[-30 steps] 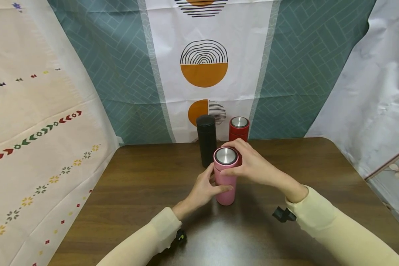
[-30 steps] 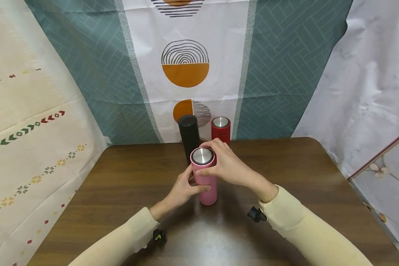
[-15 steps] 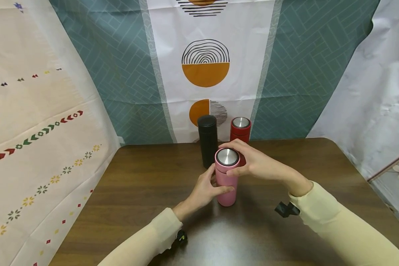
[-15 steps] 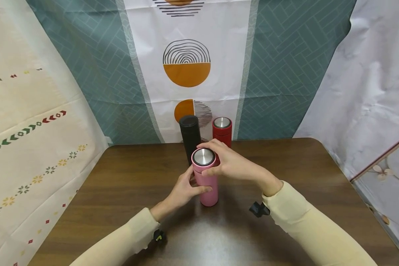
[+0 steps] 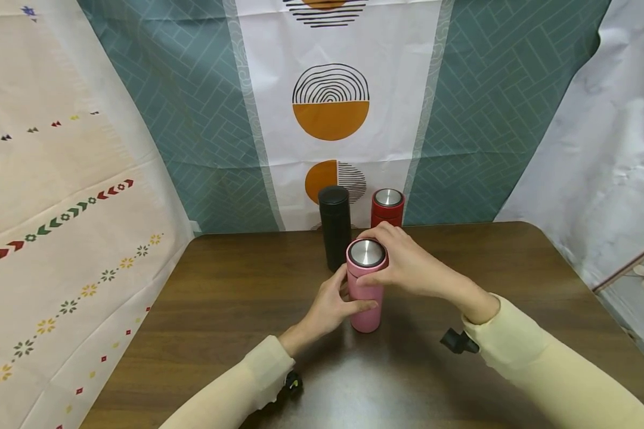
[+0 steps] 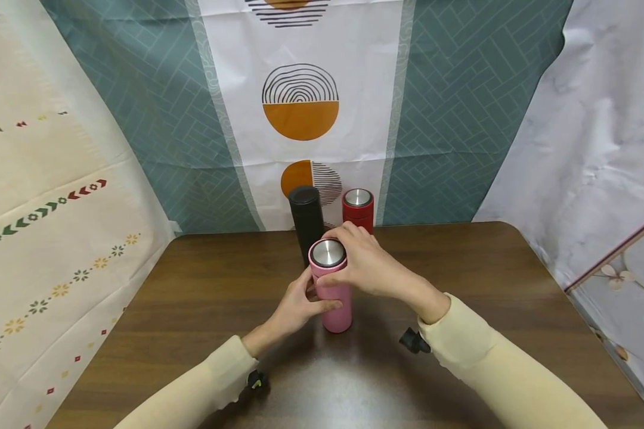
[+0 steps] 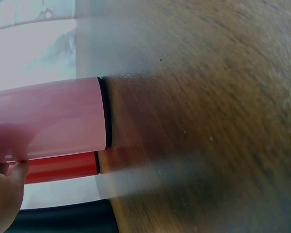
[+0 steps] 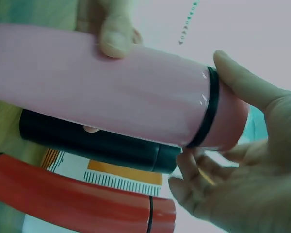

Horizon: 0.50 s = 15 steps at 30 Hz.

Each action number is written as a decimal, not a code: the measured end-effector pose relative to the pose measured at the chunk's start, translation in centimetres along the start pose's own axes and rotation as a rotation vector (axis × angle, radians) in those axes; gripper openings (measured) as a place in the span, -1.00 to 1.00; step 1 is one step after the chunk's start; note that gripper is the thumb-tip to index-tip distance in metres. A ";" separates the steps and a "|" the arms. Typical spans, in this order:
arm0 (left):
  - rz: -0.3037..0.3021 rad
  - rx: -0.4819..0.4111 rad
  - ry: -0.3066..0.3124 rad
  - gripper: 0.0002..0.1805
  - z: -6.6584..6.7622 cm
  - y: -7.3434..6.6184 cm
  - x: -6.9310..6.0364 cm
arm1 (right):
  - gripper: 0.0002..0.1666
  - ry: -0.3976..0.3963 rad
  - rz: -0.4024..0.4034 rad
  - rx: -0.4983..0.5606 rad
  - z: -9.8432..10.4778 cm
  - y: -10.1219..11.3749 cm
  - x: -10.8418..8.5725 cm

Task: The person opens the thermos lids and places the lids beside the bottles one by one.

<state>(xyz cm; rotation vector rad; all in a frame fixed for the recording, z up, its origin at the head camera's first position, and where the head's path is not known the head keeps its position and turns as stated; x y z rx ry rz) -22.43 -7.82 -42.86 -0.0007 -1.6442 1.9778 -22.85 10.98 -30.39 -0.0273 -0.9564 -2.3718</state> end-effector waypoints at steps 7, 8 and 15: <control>0.004 -0.012 0.003 -0.10 0.0 0.0 0.0 | -0.21 0.162 0.023 0.217 1.6 0.1 0.5; 0.004 -0.012 0.002 -0.11 0.0 0.0 0.0 | -0.20 0.168 0.019 0.229 1.7 0.1 0.6; 0.012 -0.004 0.000 -0.12 0.0 0.1 0.1 | -0.26 0.154 -0.030 0.219 1.8 0.1 0.2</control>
Point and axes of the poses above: each hand's wrist, its own x-axis towards the middle knuckle, its own z-axis out of the back of the hand, y = z × x, the point moved 2 cm from there along x, towards the middle knuckle, and after that the axes turned 6 degrees about -z, right-handed, at the moved point
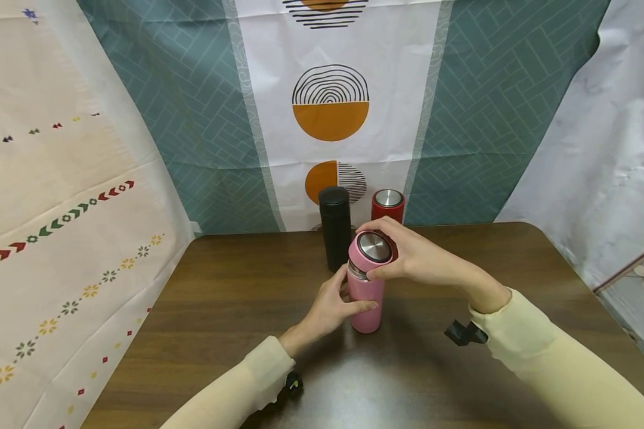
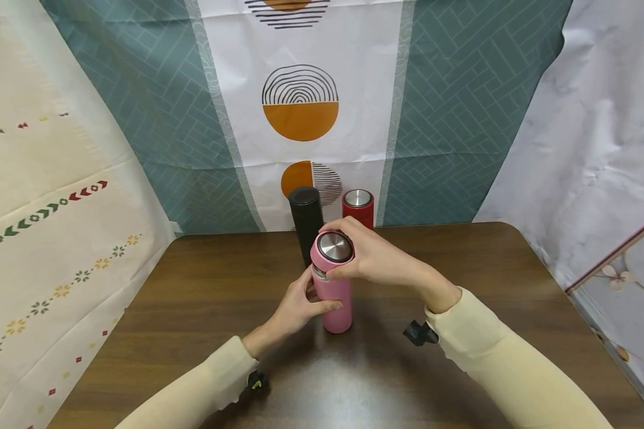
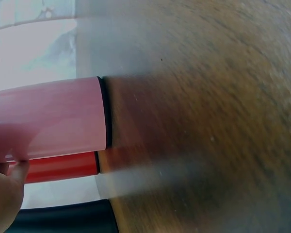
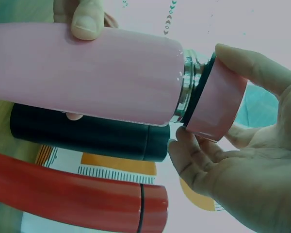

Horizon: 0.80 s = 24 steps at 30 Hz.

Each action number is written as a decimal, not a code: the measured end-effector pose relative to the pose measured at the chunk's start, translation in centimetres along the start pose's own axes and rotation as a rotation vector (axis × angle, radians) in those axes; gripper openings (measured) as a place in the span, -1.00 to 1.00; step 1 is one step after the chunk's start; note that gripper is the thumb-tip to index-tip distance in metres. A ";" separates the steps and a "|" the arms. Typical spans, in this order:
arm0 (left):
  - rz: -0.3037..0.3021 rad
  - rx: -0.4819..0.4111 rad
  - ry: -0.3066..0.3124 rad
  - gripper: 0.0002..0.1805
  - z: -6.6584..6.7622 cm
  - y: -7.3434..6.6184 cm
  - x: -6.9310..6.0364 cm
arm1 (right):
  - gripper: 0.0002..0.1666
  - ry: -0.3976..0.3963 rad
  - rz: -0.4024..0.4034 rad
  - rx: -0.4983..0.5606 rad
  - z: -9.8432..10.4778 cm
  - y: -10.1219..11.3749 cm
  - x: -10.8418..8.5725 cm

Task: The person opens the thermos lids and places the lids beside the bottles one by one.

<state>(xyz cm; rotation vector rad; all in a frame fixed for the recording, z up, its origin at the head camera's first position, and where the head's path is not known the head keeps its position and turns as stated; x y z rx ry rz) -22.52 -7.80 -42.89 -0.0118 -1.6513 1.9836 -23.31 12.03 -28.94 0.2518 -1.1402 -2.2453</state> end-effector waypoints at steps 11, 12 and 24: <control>0.009 -0.015 -0.002 -0.11 -0.1 -0.2 0.1 | -0.19 -0.020 0.008 0.007 1.5 1.3 0.0; 0.008 -0.016 -0.003 -0.10 -0.2 -0.2 0.1 | -0.16 -0.024 0.008 0.012 1.7 1.4 -0.1; 0.052 0.029 -0.026 -0.12 -0.3 -0.4 0.1 | -0.31 -0.108 0.026 -0.040 2.8 1.0 -0.9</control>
Point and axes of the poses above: each hand's wrist, its own x-axis towards the middle knuckle, its own z-axis out of the back of the hand, y = z × x, the point moved 2 cm from there along x, towards the middle knuckle, and after that the axes turned 6 degrees about -z, right-handed, at the moved point
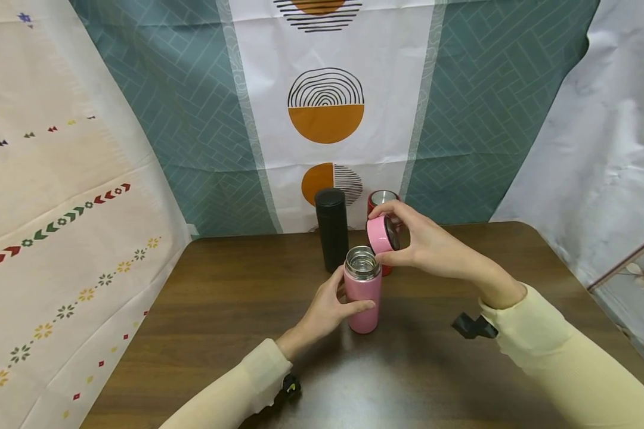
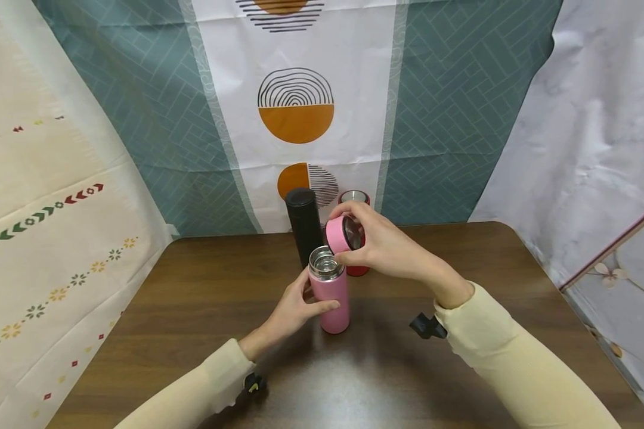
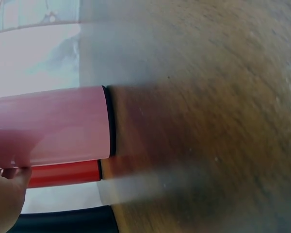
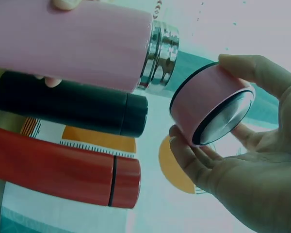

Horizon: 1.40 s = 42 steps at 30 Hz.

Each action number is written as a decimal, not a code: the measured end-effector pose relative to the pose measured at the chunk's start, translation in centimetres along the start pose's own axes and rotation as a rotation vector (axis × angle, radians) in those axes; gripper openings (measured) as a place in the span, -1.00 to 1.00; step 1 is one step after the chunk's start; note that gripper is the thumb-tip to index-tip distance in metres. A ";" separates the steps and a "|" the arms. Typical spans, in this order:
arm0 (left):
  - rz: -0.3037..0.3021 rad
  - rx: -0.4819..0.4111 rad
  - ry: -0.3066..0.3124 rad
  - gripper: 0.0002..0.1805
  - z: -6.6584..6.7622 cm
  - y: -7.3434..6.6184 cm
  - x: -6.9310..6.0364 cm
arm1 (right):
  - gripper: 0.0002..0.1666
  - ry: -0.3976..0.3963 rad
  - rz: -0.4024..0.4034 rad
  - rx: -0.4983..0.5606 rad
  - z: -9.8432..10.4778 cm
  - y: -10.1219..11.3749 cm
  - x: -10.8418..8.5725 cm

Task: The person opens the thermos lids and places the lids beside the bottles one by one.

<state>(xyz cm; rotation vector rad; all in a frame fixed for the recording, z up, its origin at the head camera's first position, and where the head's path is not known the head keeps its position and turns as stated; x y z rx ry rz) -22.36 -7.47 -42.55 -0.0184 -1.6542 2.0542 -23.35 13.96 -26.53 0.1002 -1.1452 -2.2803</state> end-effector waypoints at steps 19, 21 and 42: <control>0.038 0.033 0.029 -0.04 0.3 -0.1 -0.3 | -0.25 -0.017 -0.078 -0.072 1.7 -0.9 -1.0; 0.034 0.037 0.032 -0.04 0.3 -0.1 -0.3 | -0.20 -0.013 -0.089 -0.100 1.8 -1.0 -1.2; 0.020 0.016 -0.001 -0.10 0.1 -0.1 -0.3 | -0.15 -0.064 -0.081 -0.227 1.7 -1.7 -1.6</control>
Point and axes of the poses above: each hand's wrist, its own x-axis towards the middle knuckle, its own z-axis out of the back of the hand, y = z × x, the point moved 2 cm from there along x, towards the middle knuckle, and after that the axes turned 6 degrees about -z, right-handed, at the moved point
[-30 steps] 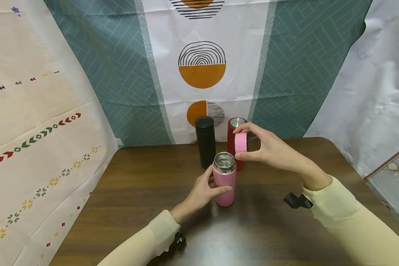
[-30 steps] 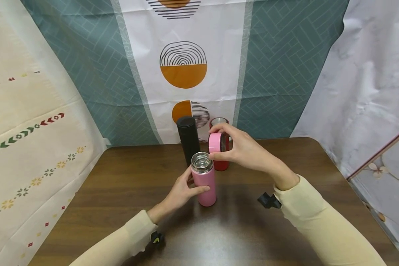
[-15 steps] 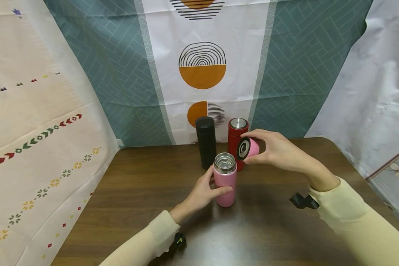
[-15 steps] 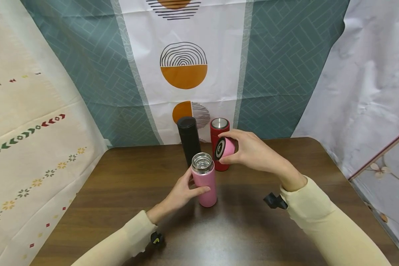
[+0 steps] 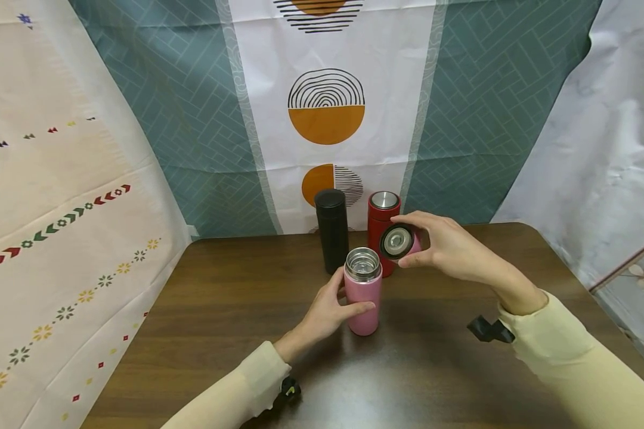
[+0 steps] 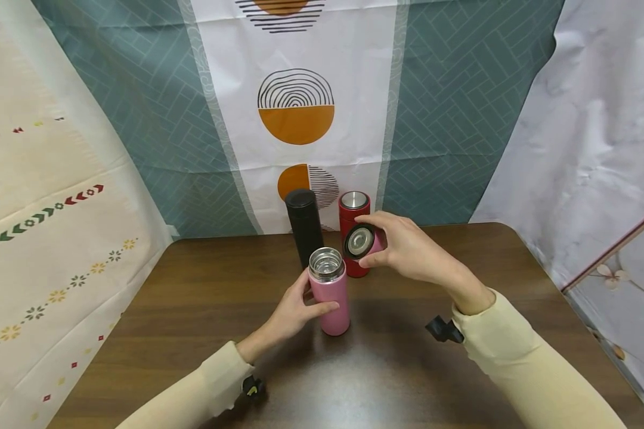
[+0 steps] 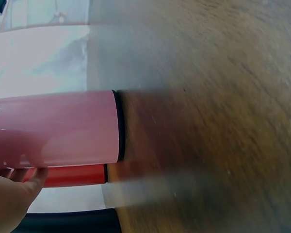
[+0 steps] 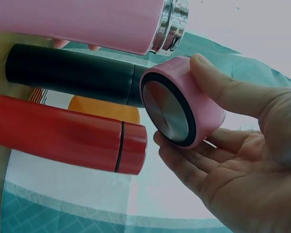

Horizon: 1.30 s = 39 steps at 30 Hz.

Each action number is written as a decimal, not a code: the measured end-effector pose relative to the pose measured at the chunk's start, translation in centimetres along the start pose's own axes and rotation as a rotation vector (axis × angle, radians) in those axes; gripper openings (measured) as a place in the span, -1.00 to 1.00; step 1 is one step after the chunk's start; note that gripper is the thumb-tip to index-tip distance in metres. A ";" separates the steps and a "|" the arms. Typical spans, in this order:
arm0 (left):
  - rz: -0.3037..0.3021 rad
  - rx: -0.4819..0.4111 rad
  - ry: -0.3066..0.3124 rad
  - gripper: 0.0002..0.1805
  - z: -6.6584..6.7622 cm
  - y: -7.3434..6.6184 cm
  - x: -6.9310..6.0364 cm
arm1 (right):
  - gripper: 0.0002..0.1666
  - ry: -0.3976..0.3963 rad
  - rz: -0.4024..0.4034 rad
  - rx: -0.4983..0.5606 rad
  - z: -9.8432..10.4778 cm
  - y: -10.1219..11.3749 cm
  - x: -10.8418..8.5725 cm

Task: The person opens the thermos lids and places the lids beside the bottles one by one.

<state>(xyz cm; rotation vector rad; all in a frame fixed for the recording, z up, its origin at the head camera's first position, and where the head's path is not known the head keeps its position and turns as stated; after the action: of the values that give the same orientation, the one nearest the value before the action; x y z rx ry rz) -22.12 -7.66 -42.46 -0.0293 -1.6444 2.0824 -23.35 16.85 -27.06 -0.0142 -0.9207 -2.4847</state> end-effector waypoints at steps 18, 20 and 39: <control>-0.052 -0.092 -0.174 -0.15 2.1 -0.7 0.3 | -0.19 -0.061 -0.089 0.178 -2.6 -1.4 0.4; -0.059 -0.088 -0.203 -0.14 2.8 -0.8 0.3 | -0.18 -0.080 -0.091 0.197 -3.3 -1.5 0.6; -0.084 -0.012 -0.462 -0.25 10.6 0.3 -0.6 | -0.19 -0.087 -0.126 0.401 -12.3 0.1 4.1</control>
<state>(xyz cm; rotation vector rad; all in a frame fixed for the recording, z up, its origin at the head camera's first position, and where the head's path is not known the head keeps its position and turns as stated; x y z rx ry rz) -24.91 -17.55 -39.96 0.5453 -1.8751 2.1206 -25.00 7.44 -35.81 0.0717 -1.4820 -2.3802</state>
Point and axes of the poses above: each hand's wrist, its own x-axis towards the middle knuckle, its own z-axis out of the back of the hand, y = z × x, the point moved 2 cm from there along x, towards the middle knuckle, and after that the axes turned 6 degrees about -z, right-handed, at the moved point
